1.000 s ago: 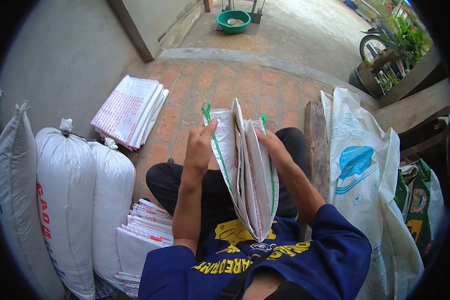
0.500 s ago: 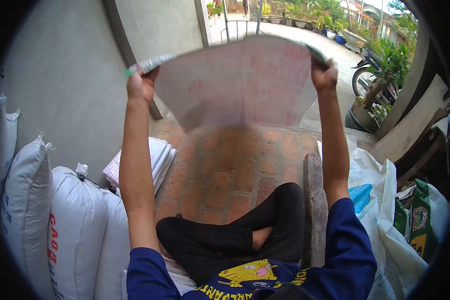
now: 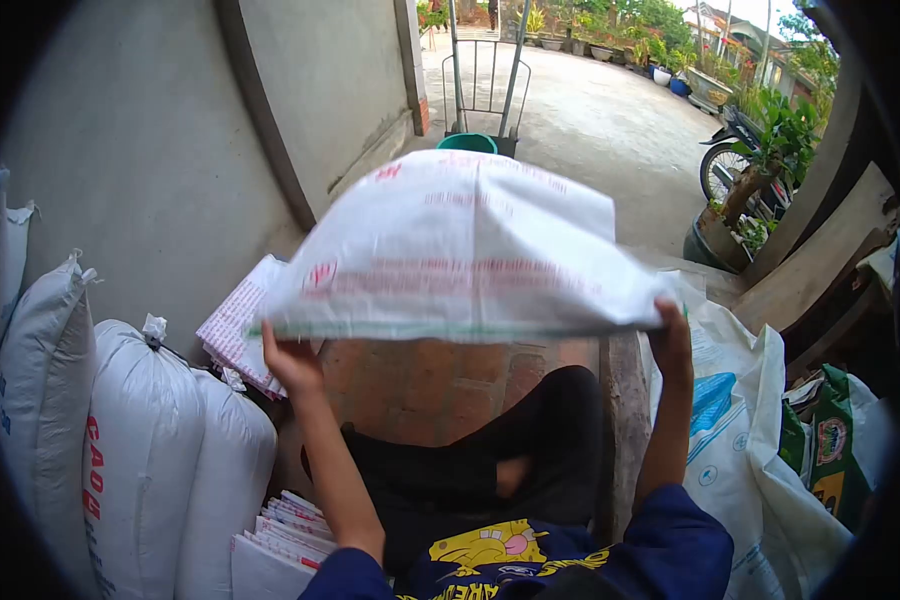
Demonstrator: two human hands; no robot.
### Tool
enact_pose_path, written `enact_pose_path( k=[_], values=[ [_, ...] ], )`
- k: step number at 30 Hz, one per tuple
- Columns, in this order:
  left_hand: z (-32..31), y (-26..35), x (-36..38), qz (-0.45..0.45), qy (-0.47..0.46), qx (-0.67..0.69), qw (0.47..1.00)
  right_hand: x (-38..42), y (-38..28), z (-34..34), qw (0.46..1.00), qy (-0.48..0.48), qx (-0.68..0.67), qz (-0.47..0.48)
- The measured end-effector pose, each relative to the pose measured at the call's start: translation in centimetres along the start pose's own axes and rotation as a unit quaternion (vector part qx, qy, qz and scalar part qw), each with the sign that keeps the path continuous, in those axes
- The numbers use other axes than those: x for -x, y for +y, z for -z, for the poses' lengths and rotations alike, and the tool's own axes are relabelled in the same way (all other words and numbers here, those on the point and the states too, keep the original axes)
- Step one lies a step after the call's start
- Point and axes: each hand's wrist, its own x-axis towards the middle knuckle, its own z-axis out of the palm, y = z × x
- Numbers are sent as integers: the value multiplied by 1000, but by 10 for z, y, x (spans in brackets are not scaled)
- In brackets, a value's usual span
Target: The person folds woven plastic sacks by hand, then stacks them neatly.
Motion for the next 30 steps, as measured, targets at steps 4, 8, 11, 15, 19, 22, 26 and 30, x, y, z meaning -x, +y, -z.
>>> enact_pose_path(
  k=[4,8,11,15,19,22,26,30],
  values=[
    [58,32,61,-49,151,1,987,65,-35,26,932,-168,291,-136],
    [65,51,92,-52,248,-24,967,70,-29,15,870,-276,355,-201],
    [90,46,79,-32,264,-178,947,41,15,9,903,-182,288,-260],
    [44,15,27,193,104,-236,947,-54,80,-1,935,-150,182,-267],
    [12,-39,-124,333,-37,-44,941,-216,92,-41,950,-281,-57,-125],
    [-100,18,-159,88,-311,193,926,-211,-34,-158,907,-183,-358,124],
    [-194,93,-35,-189,-116,134,966,-136,-121,-140,842,-89,62,529],
    [-114,70,1,-198,-64,-35,977,-61,-101,-60,896,-251,112,349]
  ],
)
